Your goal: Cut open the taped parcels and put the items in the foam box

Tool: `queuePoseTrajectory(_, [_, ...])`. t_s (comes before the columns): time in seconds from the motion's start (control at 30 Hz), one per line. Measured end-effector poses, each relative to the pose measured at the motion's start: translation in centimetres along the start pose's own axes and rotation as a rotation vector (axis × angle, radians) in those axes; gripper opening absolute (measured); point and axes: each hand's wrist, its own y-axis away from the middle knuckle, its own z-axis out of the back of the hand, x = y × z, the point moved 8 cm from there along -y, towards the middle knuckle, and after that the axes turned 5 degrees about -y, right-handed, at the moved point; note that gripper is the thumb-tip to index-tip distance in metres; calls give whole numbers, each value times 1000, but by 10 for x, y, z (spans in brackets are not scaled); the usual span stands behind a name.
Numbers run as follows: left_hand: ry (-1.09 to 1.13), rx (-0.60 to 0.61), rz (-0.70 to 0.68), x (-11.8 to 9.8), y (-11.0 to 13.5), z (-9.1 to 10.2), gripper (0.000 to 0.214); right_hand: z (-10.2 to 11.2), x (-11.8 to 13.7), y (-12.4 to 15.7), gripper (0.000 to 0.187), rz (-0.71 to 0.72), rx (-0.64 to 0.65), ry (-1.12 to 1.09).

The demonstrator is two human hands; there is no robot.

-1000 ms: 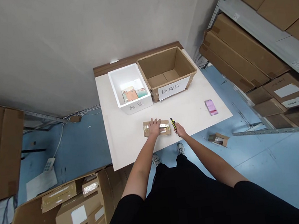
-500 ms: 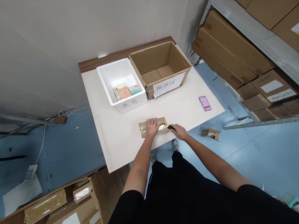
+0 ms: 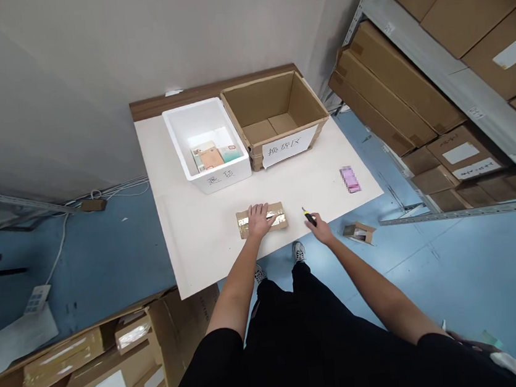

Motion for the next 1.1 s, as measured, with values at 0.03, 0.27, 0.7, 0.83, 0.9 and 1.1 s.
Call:
queuePoseTrajectory(0.03, [-2, 4, 12, -1, 1, 1, 61, -16, 7, -2, 55, -5, -1, -87])
queuePoseTrajectory(0.27, [-40, 93, 301, 21, 21, 11, 63, -86, 62, -51, 68, -122, -133, -323])
queuePoseTrajectory(0.7, [-187, 271, -270, 4, 32, 5, 56, -49, 112, -109, 72, 31, -81, -240])
queuePoseTrajectory(0.83, [-228, 206, -253, 13, 20, 15, 50, -67, 59, -57, 78, -39, -19, -203])
queuePoseTrajectory(0.9, [-247, 165, -194, 15, 18, 21, 48, -69, 51, -50, 79, -84, -57, -199])
queuePoseTrajectory(1.1, [-230, 165, -60, 19, 24, 34, 66, -59, 115, -103, 78, 12, -57, -65])
